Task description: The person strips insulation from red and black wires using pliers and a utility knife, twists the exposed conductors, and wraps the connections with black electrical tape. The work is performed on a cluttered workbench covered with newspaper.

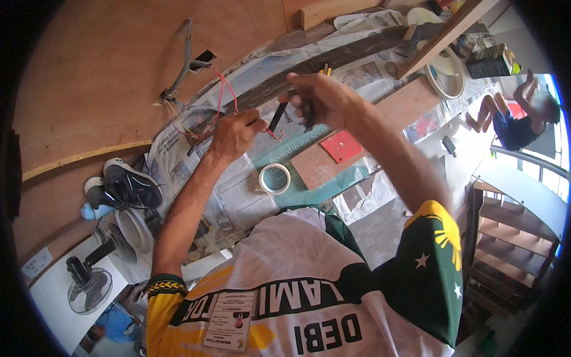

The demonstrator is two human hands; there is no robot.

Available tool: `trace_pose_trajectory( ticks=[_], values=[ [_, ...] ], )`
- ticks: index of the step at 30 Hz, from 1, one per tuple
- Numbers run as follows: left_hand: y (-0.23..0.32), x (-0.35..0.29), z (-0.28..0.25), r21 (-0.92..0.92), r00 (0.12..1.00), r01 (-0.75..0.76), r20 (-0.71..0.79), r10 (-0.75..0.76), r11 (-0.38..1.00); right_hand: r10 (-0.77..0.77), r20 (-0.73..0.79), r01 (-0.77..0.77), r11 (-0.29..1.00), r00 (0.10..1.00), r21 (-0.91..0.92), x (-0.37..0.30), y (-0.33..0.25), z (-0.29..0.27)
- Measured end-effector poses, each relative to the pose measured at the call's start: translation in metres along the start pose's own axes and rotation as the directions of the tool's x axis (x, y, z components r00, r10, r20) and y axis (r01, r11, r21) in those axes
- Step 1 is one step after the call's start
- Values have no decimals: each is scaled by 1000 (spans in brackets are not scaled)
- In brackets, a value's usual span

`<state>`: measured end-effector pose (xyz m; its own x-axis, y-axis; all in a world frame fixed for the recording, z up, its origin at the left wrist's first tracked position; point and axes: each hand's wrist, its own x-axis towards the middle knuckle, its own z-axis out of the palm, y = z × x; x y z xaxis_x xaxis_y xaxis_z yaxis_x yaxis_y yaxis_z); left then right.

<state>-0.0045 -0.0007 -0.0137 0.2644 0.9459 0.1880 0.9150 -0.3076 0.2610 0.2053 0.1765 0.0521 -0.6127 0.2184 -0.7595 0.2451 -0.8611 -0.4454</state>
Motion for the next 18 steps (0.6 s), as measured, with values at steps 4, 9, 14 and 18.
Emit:
trace_pose_trajectory(
  ticks=[4, 9, 14, 18],
  values=[
    [1, -7, -15, -86, 997, -14, -83, 7, 996, 159, -17, -156, 938, 987, -309, 39, -21, -42],
    [10, -11, -51, -315, 995, 93, -10, -102, 944, 373, 64, -258, 746, 926, -614, 67, -32, -58],
    [7, -10, -71, -474, 989, 112, -31, -143, 874, 604, 202, -363, 677, 771, -640, 77, -22, -63],
    [3, -12, -70, -492, 989, 107, -41, -145, 864, 555, 272, -310, 735, 786, -603, 81, -13, -83]
  ],
)
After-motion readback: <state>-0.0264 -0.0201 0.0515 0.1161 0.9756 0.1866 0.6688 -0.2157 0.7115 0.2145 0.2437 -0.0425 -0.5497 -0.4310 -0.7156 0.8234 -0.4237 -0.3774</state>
